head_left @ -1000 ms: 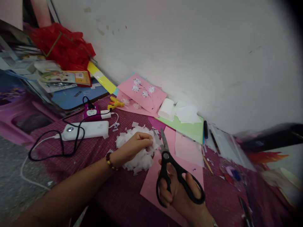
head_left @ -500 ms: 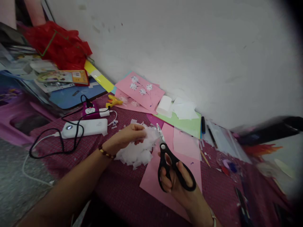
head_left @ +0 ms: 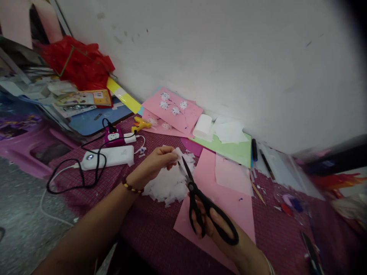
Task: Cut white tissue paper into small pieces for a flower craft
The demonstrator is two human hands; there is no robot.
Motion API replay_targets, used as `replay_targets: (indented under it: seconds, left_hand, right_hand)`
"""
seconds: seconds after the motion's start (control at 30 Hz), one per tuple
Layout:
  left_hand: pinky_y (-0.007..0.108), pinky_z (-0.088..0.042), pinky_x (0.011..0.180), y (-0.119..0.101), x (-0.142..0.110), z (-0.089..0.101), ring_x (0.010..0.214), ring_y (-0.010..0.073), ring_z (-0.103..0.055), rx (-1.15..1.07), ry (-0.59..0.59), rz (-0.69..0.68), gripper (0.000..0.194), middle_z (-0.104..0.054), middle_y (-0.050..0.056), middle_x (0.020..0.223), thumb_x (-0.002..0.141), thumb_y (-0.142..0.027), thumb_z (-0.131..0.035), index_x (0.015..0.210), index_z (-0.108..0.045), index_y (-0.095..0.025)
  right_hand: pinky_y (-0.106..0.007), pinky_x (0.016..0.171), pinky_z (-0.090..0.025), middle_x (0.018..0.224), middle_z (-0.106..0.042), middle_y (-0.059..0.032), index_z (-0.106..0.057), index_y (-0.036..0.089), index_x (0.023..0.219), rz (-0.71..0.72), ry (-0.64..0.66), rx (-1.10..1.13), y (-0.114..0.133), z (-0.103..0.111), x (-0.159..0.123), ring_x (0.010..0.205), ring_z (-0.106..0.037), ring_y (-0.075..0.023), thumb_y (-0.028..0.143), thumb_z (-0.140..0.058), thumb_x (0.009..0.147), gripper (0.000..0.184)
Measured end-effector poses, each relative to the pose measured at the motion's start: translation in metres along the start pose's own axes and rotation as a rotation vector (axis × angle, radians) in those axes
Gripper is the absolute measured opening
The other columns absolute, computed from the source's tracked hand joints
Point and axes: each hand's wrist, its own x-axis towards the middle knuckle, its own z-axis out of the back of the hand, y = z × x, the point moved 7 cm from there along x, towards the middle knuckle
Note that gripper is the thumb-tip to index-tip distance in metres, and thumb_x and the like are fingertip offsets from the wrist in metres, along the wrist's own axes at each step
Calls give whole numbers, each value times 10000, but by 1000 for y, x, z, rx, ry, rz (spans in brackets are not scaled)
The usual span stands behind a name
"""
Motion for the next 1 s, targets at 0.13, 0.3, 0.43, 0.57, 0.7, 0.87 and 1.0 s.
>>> replay_targets:
  seconds: [0.13, 0.3, 0.43, 0.57, 0.7, 0.87, 1.0]
  left_hand:
    - [215, -358, 499, 9, 0, -6, 491, 62, -462, -11, 78, 92, 167, -564, -27, 591, 654, -324, -624, 624, -566, -170]
    - [215, -359, 509, 8, -2, -10, 495, 63, -457, 50, 101, 116, 159, -561, -25, 581, 647, -306, -605, 593, -536, -174]
    - [214, -346, 505, 3, -5, -18, 499, 66, -435, 80, 118, 108, 173, -526, -33, 555, 653, -308, -608, 578, -535, -170]
    - [209, -331, 494, 2, -7, -23, 492, 64, -421, 103, 133, 105, 205, -501, -38, 530, 667, -318, -610, 553, -522, -172]
    - [211, -366, 489, 4, -6, -17, 484, 70, -458, 133, 167, 122, 230, -538, -22, 543, 699, -345, -618, 569, -538, -172]
    - [210, -411, 505, 5, -4, -3, 498, 75, -518, 124, 182, 126, 231, -621, -3, 621, 726, -373, -662, 659, -591, -164]
    - [199, -399, 516, 0, -2, 1, 505, 62, -488, 63, 108, 68, 185, -575, -32, 590, 686, -322, -670, 647, -575, -168]
  right_hand:
    - [-300, 634, -401, 899, -613, -45, -624, 200, 1180, 69, 3, -96, 6, 2, 0, 684, -526, -140, 598, -581, 935, 469]
    - [-310, 619, -387, 851, -576, -36, -596, 183, 1176, 108, -9, -263, 9, 5, 1, 679, -499, -150, 604, -545, 951, 480]
    - [-292, 597, -373, 789, -548, -10, -603, 183, 1044, 104, -27, -325, 13, 5, 5, 643, -478, -124, 590, -548, 958, 419]
    - [-265, 533, -350, 692, -514, 25, -584, 192, 998, 72, -82, -326, 15, 4, 8, 567, -446, -101, 601, -611, 916, 418]
    - [-242, 454, -288, 673, -508, 40, -580, 189, 986, 38, -133, -273, 13, 4, 9, 468, -386, -63, 596, -642, 894, 422]
    - [-257, 481, -319, 766, -561, 8, -589, 195, 1111, 58, -165, -221, 13, 10, 8, 517, -445, -83, 559, -638, 913, 418]
    - [-309, 614, -398, 869, -613, -43, -624, 203, 1129, 73, -82, -138, 10, 9, 6, 665, -525, -140, 610, -594, 918, 459]
